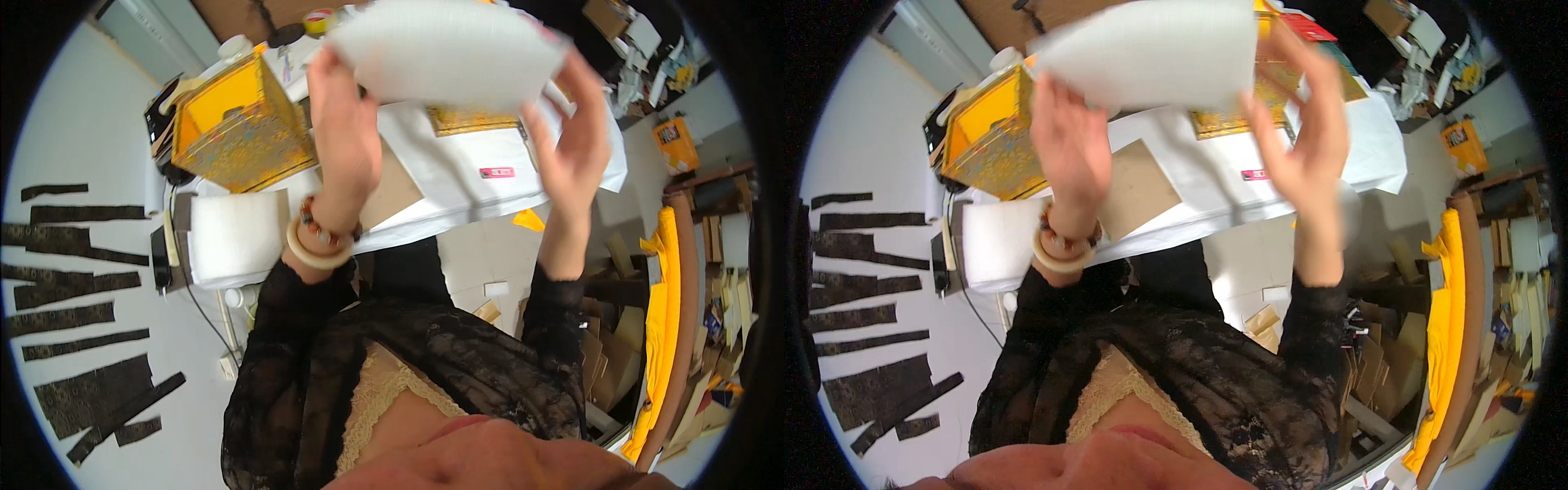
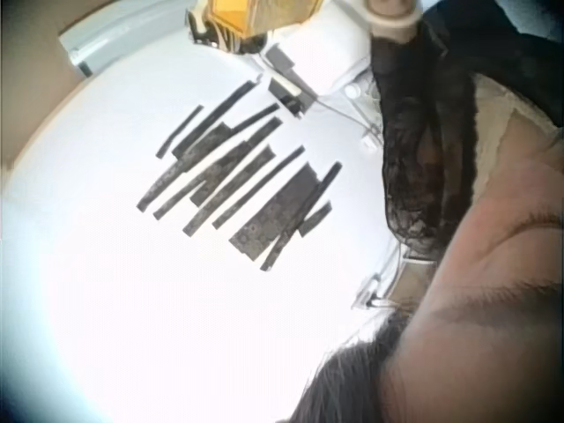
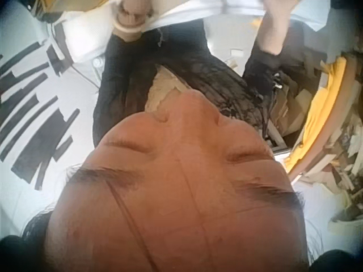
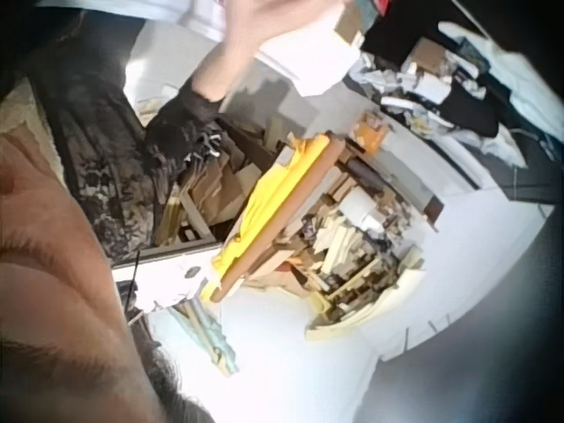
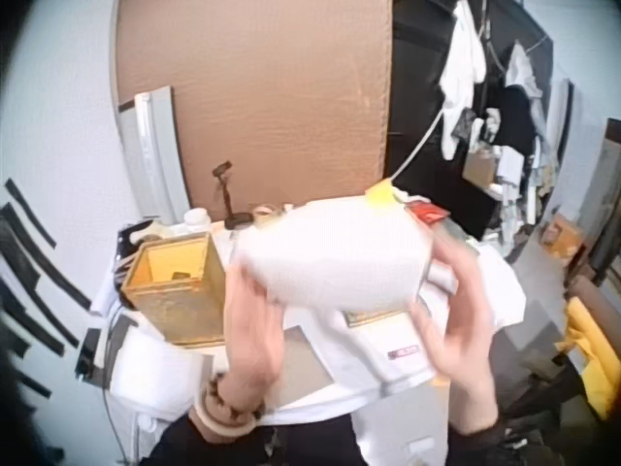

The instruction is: The person applies liquid from a bottle onto white foam pieces, spreads it with a brush, and presses the foam onto cardboard pieces to form box sides. The person repeats this process for multiple foam and cardboard pieces on a cluttered workbench.

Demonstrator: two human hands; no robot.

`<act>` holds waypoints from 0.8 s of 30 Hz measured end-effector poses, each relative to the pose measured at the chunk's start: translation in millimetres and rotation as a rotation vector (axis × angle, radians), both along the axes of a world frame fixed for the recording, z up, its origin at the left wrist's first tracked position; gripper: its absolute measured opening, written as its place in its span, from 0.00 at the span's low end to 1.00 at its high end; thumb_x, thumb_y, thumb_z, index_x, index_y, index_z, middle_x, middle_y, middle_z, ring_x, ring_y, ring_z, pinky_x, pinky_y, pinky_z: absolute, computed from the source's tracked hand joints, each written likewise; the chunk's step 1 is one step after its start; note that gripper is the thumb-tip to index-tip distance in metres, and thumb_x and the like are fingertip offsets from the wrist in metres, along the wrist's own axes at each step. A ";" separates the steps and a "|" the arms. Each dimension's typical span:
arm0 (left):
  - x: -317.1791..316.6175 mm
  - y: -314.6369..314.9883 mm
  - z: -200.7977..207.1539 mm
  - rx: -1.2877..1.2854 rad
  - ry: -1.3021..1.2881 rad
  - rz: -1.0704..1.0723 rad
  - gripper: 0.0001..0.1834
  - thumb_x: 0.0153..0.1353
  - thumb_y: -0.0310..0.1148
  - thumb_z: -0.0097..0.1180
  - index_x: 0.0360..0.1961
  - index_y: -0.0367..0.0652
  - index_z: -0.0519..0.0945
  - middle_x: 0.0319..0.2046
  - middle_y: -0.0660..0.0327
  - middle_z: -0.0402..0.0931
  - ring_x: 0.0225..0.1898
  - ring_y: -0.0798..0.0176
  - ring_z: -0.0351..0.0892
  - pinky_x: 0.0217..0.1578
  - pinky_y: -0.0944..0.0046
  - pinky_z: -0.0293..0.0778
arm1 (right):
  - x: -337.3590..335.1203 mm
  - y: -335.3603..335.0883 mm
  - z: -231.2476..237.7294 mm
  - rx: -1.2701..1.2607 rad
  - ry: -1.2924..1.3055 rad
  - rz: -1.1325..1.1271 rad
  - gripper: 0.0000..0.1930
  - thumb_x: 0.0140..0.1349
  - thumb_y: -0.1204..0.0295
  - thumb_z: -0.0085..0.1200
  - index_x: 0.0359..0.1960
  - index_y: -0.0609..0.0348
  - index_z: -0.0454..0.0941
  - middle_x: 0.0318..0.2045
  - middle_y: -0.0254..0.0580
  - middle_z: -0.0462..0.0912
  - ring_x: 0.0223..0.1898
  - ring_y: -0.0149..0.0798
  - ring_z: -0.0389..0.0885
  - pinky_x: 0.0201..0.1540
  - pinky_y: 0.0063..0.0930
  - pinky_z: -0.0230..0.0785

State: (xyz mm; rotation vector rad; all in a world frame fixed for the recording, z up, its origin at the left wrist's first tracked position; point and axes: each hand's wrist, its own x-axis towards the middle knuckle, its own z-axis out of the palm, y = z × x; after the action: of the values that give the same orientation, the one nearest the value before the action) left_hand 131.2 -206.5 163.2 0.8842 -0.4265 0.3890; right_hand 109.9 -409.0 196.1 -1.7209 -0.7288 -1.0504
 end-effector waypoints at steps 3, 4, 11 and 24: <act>-29.6 43.0 -57.2 -0.281 0.301 -0.321 0.36 0.66 0.44 0.47 0.69 0.38 0.50 0.63 0.54 0.58 0.65 0.56 0.58 0.64 0.55 0.55 | -26.9 18.2 -85.7 0.033 0.286 0.077 0.24 0.52 0.87 0.54 0.53 0.63 0.76 0.50 0.47 0.74 0.53 0.40 0.74 0.53 0.28 0.72; -37.8 55.7 -72.9 -0.181 0.408 -0.329 0.39 0.65 0.44 0.50 0.69 0.39 0.49 0.64 0.54 0.56 0.66 0.55 0.56 0.66 0.54 0.53 | -30.6 23.9 -119.4 0.019 0.336 0.099 0.23 0.51 0.88 0.54 0.52 0.63 0.77 0.50 0.46 0.74 0.53 0.40 0.75 0.54 0.29 0.71; -71.9 82.3 -117.8 0.127 0.565 -0.210 0.52 0.43 0.31 0.54 0.72 0.47 0.45 0.66 0.54 0.53 0.67 0.54 0.55 0.63 0.54 0.60 | -48.1 55.2 -200.6 0.258 0.688 0.347 0.13 0.66 0.80 0.46 0.51 0.66 0.76 0.56 0.47 0.69 0.57 0.39 0.71 0.59 0.33 0.68; -47.0 93.3 -147.7 0.054 0.680 -0.060 0.34 0.68 0.42 0.45 0.70 0.43 0.49 0.61 0.53 0.60 0.62 0.57 0.64 0.58 0.58 0.66 | -11.6 96.9 -184.7 0.127 0.757 0.501 0.32 0.64 0.74 0.50 0.69 0.65 0.55 0.69 0.52 0.55 0.70 0.47 0.53 0.69 0.38 0.47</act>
State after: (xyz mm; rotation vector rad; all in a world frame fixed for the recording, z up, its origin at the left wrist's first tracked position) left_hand 84.2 -113.3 15.5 0.9940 0.1649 0.0072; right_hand 98.3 -312.2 11.4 -1.5413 -0.5305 -0.0692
